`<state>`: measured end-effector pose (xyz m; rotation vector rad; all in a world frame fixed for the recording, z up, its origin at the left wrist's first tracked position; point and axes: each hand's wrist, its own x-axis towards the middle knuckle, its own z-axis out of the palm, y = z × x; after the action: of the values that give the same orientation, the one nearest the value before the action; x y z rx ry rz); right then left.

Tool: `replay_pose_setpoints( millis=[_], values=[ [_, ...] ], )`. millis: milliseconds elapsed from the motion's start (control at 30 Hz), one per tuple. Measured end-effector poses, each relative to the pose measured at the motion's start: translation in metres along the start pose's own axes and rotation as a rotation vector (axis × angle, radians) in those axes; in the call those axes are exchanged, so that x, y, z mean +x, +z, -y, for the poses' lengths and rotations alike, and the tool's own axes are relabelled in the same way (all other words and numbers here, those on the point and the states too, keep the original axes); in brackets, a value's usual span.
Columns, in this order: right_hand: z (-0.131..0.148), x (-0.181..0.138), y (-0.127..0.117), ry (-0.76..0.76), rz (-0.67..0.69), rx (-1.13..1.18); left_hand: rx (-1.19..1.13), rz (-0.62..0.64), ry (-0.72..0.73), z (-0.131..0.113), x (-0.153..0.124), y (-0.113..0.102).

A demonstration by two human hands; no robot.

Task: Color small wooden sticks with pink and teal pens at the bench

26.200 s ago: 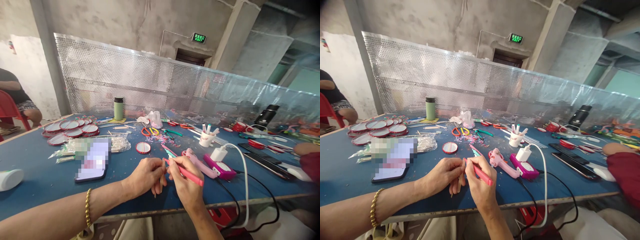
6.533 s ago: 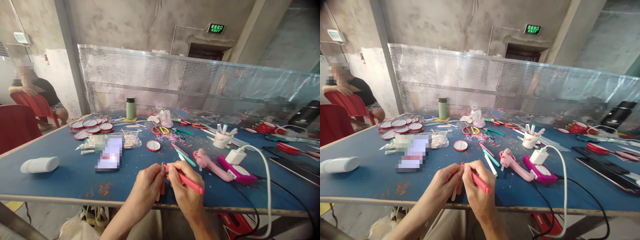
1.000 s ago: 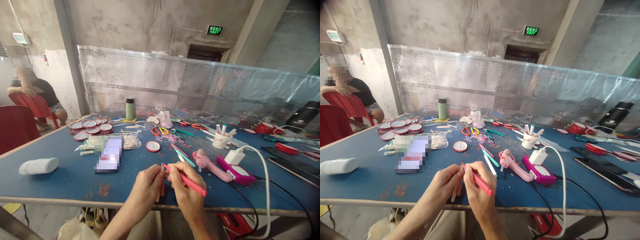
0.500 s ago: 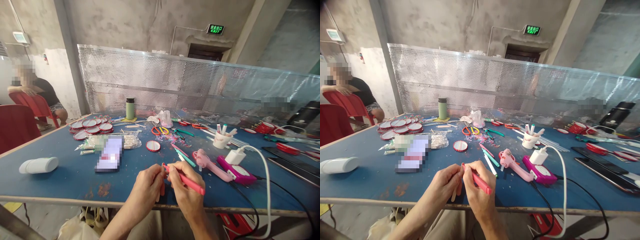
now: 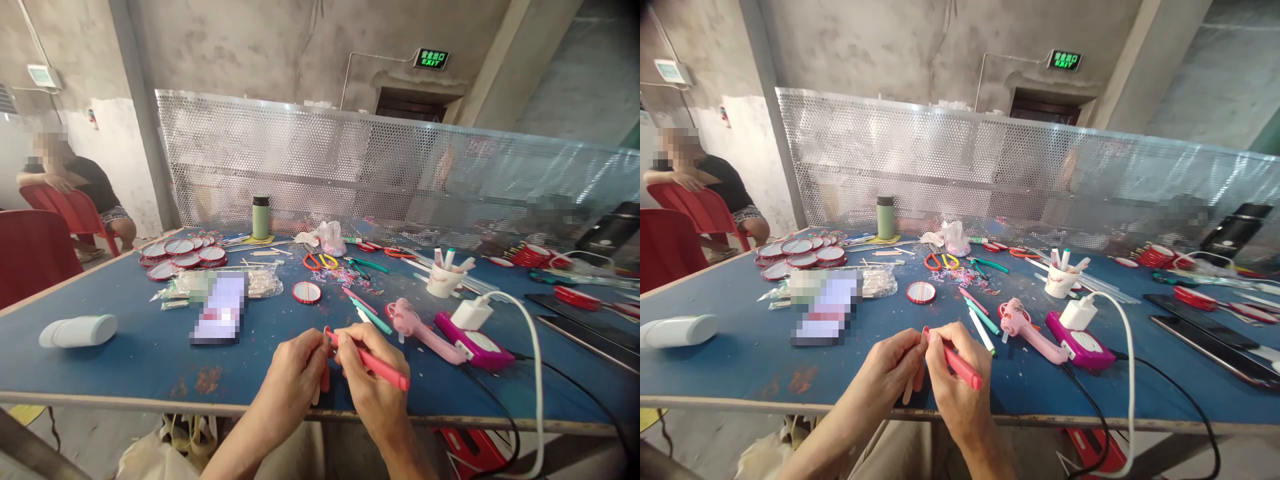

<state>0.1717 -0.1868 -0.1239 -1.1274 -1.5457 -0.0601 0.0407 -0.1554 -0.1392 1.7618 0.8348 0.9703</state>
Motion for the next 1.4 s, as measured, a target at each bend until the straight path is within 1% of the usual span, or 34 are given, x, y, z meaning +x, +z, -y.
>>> replay_pose_setpoints(
  millis=[267, 667, 1067, 1267, 1400],
  values=[
    [-0.0012, -0.0016, 0.0012, 0.033, -0.035, -0.013, -0.013, -0.016, -0.019, -0.0019, -0.0010, 0.0013],
    [-0.0004, -0.0006, 0.0007, -0.007, -0.026, -0.012, -0.001, -0.014, 0.013, 0.0017, -0.0018, 0.0004],
    [0.0003, -0.0002, 0.0003, -0.009, -0.019, -0.015, 0.006, -0.011, 0.003, -0.0028, -0.0010, -0.0001],
    [0.0006, -0.0009, 0.0009, 0.045, -0.032, -0.023, -0.024, -0.006, -0.015, -0.0026, -0.0012, 0.0000],
    [0.0002, -0.0012, 0.0008, 0.040, -0.027, -0.028, -0.020, -0.012, -0.019, -0.0034, -0.0009, -0.0001]
  ],
)
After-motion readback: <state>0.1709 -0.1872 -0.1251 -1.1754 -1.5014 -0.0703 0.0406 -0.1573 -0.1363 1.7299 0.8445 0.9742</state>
